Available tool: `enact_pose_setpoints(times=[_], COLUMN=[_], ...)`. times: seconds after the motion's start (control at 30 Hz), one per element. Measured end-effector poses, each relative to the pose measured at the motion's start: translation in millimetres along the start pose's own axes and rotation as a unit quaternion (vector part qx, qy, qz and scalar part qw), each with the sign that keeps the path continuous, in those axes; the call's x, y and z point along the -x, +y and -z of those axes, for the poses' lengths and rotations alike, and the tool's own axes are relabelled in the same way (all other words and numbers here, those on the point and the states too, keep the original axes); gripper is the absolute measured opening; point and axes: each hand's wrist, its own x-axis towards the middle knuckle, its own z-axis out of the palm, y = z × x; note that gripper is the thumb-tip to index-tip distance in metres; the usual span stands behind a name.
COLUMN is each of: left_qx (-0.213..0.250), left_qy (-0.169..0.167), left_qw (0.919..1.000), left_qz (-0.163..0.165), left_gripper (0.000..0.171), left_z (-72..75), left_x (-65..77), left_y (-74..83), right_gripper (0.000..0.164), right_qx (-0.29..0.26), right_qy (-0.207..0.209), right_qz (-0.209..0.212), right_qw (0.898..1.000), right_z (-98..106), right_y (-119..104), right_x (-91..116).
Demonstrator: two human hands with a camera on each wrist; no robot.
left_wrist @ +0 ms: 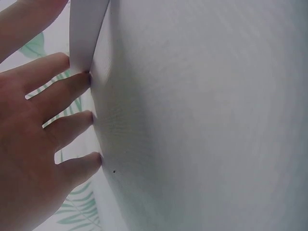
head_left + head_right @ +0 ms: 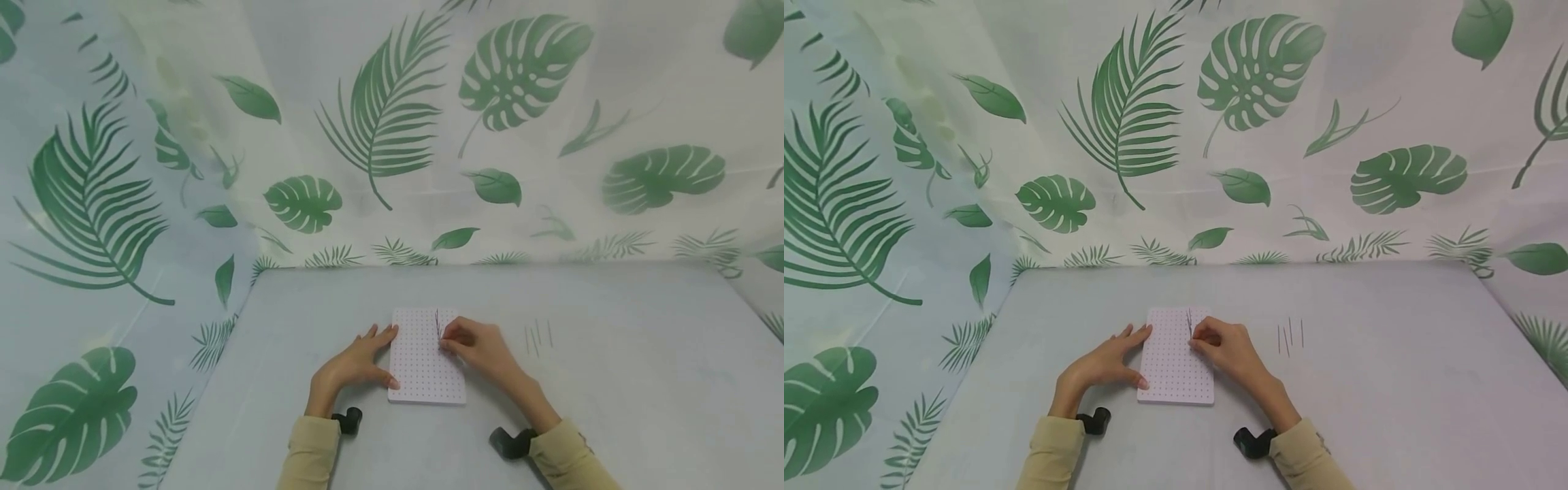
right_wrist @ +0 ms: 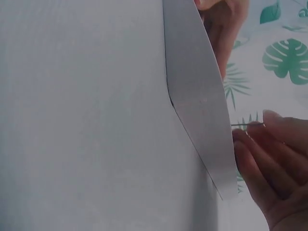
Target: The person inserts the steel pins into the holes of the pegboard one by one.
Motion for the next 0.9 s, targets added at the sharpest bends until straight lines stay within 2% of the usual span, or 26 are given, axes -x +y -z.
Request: enact_pose_setpoints(times=[0.23, 0.4, 0.6, 0.9], left_qx=[0.000, 0.003, -0.002, -0.006], left_qy=[0.000, 0.001, 0.000, -0.002], left_qw=[1.0000, 1.0000, 1.0000, 0.9999], left_qz=[0.000, 0.007, 0.006, 0.013], left_gripper=[0.105, 0.104, 0.104, 0.104], left_z=[1.1, 1.8, -0.9, 1.1], left_x=[-0.5, 0.8, 0.0, 1.7], left_y=[0.6, 1.8, 3.2, 3.7], right_gripper=[0.013, 0.013, 0.014, 0.017], right_qx=[0.026, 0.022, 0.036, 0.083], right_qy=[0.005, -0.026, -0.079, -0.082], right_qz=[-0.007, -0.022, -0.019, -0.044], right_qw=[1.000, 0.999, 0.996, 0.992], right_z=[-4.3, 1.7, 29.5, 76.5], right_y=[-4.2, -1.5, 6.4, 18.8], right_x=[-0.1, -0.6, -0.2, -1.5])
